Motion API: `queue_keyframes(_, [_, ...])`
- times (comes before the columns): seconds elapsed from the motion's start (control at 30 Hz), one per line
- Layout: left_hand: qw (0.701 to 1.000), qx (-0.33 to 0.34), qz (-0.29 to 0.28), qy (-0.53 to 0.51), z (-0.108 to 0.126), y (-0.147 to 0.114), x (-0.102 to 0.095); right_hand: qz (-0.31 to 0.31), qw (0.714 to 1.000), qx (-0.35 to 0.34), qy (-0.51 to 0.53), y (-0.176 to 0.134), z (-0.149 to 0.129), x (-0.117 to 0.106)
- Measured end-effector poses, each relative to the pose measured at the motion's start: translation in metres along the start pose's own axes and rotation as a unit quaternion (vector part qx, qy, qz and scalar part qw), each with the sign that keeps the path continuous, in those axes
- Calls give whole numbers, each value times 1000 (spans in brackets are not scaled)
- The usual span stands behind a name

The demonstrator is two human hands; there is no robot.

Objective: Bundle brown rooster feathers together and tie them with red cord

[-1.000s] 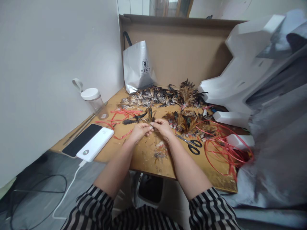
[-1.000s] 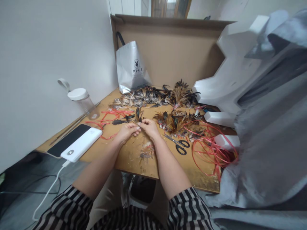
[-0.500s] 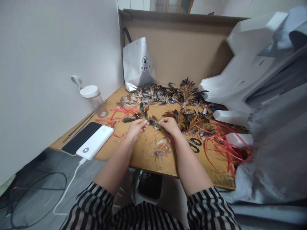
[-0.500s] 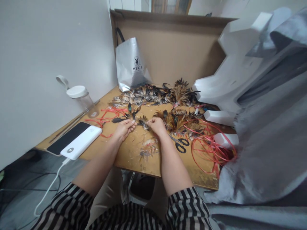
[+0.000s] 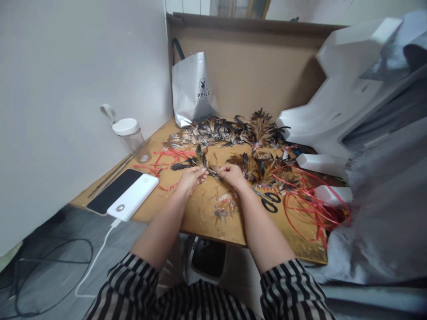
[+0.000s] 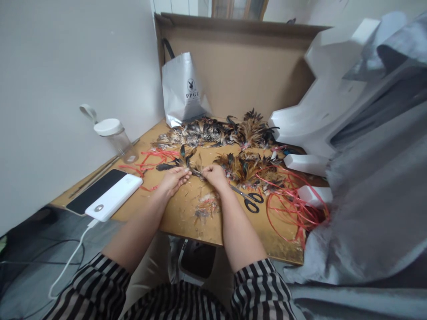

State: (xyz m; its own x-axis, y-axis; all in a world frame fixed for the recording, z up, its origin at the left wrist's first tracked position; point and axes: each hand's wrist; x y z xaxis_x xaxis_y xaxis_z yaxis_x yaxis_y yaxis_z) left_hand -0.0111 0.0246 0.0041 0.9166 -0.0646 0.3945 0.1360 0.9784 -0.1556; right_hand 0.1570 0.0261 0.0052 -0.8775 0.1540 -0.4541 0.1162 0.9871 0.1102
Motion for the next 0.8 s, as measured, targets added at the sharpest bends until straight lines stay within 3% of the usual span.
queue_keyframes(0.13, [1000, -2, -4, 4, 0, 0, 0, -31, 981, 93, 168, -2, -8, -3])
queue_keyframes(0.3, [1000, -5, -12, -5, 1, -1, 1, -48, 958, 100, 266, -7, -17, -9])
queue_keyframes(0.67, [998, -12, -51, -28, -1, 0, -2, -181, 959, 67, 208, -9, -14, -9])
queue_keyframes(0.8, [998, -16, -55, -22, 1, -2, 0, -173, 960, 63, 211, -9, -15, -7])
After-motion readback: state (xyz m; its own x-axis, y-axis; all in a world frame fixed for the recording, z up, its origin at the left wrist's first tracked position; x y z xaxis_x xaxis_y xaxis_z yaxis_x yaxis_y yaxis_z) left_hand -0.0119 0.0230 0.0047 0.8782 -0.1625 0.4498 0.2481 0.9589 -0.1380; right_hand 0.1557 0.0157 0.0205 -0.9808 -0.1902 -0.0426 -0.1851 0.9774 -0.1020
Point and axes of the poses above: each hand's wrist, its own y-axis towards the middle knuckle, its own x-axis out of the palm, z = x × y, and after that the axes turned 2 degrees about z, right-handed
